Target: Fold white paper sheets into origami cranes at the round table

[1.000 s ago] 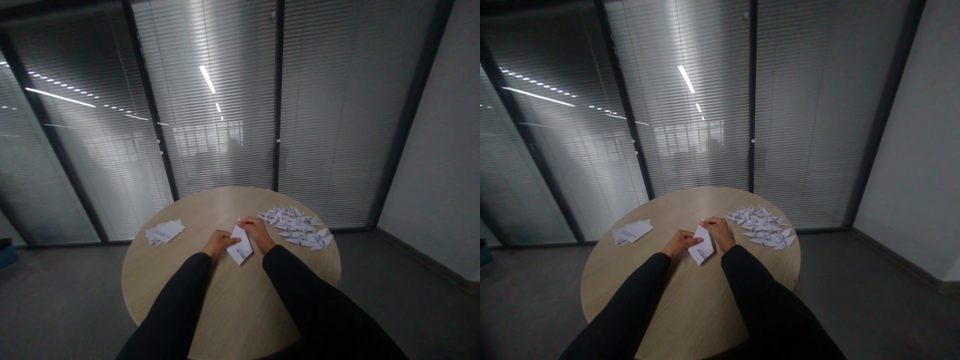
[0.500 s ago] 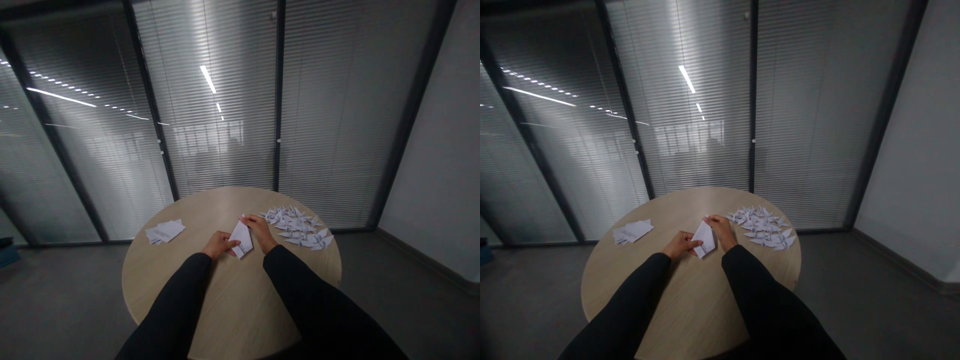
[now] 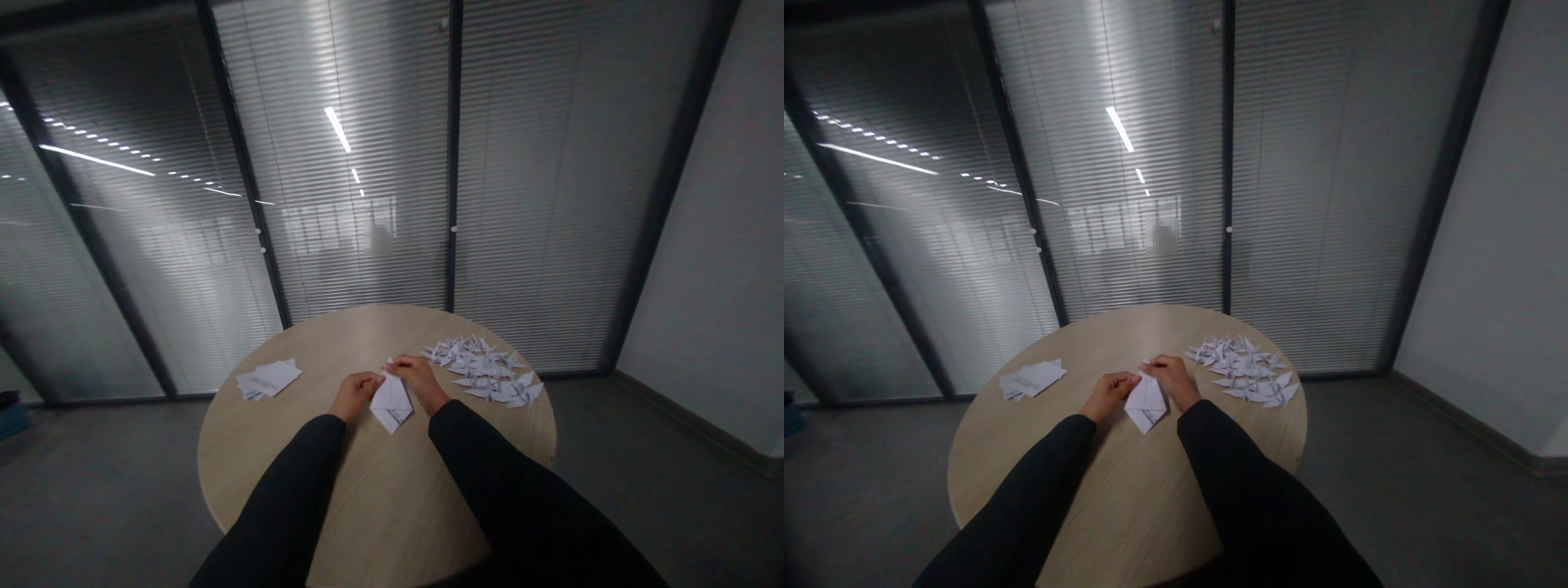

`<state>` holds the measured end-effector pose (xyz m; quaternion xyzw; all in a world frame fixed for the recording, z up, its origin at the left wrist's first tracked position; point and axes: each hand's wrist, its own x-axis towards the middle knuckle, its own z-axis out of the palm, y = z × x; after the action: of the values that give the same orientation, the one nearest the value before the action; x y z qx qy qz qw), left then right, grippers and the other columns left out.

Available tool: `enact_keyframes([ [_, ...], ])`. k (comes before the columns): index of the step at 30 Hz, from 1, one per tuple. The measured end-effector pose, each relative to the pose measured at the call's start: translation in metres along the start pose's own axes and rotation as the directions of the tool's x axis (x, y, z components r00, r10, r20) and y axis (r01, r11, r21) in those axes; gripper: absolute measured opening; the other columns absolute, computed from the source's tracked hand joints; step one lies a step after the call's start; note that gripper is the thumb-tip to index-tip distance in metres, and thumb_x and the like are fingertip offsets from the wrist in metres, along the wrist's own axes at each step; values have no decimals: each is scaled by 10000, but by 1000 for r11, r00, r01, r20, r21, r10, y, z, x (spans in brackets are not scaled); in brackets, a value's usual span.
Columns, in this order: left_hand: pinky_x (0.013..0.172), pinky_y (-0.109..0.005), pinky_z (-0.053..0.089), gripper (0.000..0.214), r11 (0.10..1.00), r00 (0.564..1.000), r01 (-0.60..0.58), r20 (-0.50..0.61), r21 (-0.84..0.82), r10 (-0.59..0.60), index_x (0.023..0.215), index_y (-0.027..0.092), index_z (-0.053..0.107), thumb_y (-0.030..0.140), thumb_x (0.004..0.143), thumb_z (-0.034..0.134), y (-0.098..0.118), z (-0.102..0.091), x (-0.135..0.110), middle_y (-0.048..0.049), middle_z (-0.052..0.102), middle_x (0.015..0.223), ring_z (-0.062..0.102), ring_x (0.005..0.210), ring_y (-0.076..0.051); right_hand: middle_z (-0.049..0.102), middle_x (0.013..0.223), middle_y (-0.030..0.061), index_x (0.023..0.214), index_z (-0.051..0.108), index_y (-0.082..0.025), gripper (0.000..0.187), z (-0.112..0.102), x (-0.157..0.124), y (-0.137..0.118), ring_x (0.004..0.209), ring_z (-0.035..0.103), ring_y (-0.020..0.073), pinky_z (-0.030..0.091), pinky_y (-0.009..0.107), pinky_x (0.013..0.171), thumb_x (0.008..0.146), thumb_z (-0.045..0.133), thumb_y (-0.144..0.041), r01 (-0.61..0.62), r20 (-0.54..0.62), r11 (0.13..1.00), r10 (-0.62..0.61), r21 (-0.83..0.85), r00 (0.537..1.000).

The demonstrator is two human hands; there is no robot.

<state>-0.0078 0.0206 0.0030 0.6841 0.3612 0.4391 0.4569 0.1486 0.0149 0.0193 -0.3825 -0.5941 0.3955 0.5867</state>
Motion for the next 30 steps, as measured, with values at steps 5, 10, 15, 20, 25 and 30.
enact_keyframes([
  [5, 440, -208, 260, 456, 994, 1000, 12, -19, 105, -10, 607, 102, 637, 554, 658, 597, 3, -1, -3, 14, 473, 461, 389, 448, -81, 607, 575, 8, 564, 664, -161, 254, 0, 3, 6, 587, 529, 139, 385, 249, 561, 612, 674, -410, 1, 29, 999, -2, 46, 1000],
  [10, 453, -216, 286, 428, 994, 999, 20, -29, 103, -17, 634, 106, 654, 531, 648, 612, 4, -3, -3, 1, 500, 478, 429, 478, -103, 638, 629, 27, 675, 697, -142, 265, 1, 4, 10, 626, 554, 150, 412, 263, 613, 663, 627, -397, -10, 66, 997, 5, 75, 998],
  [15, 480, -221, 323, 389, 995, 1000, 11, -5, 101, -10, 659, 110, 657, 497, 643, 628, 4, -2, -3, -5, 534, 505, 464, 502, -114, 638, 649, 36, 627, 696, -173, 176, -3, 1, 8, 658, 567, 166, 415, 270, 633, 670, 616, -323, 55, -12, 998, -55, 38, 998],
  [20, 518, -229, 365, 376, 990, 997, -10, 76, 139, -1, 644, 124, 630, 498, 679, 600, -1, -4, -2, -6, 554, 528, 481, 506, -113, 608, 652, 24, 588, 683, -208, 169, -9, 3, 7, 685, 556, 172, 416, 269, 629, 677, 578, -305, 114, -161, 993, -109, 20, 981],
  [25, 510, -232, 380, 393, 986, 994, -35, 105, 166, 17, 652, 142, 590, 526, 722, 548, 1, -6, -2, -13, 577, 526, 518, 476, -122, 614, 655, 32, 638, 697, -201, 175, -7, 5, 7, 664, 541, 173, 404, 281, 614, 667, 594, -339, 103, -238, 994, -96, 20, 967],
  [30, 453, -219, 316, 410, 948, 997, -74, 43, 310, 64, 602, 165, 516, 536, 768, 466, 11, -6, -7, 44, 467, 424, 401, 370, -87, 616, 633, 32, 706, 700, -139, 290, -5, 7, 9, 602, 519, 146, 385, 258, 562, 664, 610, -412, 58, -232, 998, -55, 6, 971],
])
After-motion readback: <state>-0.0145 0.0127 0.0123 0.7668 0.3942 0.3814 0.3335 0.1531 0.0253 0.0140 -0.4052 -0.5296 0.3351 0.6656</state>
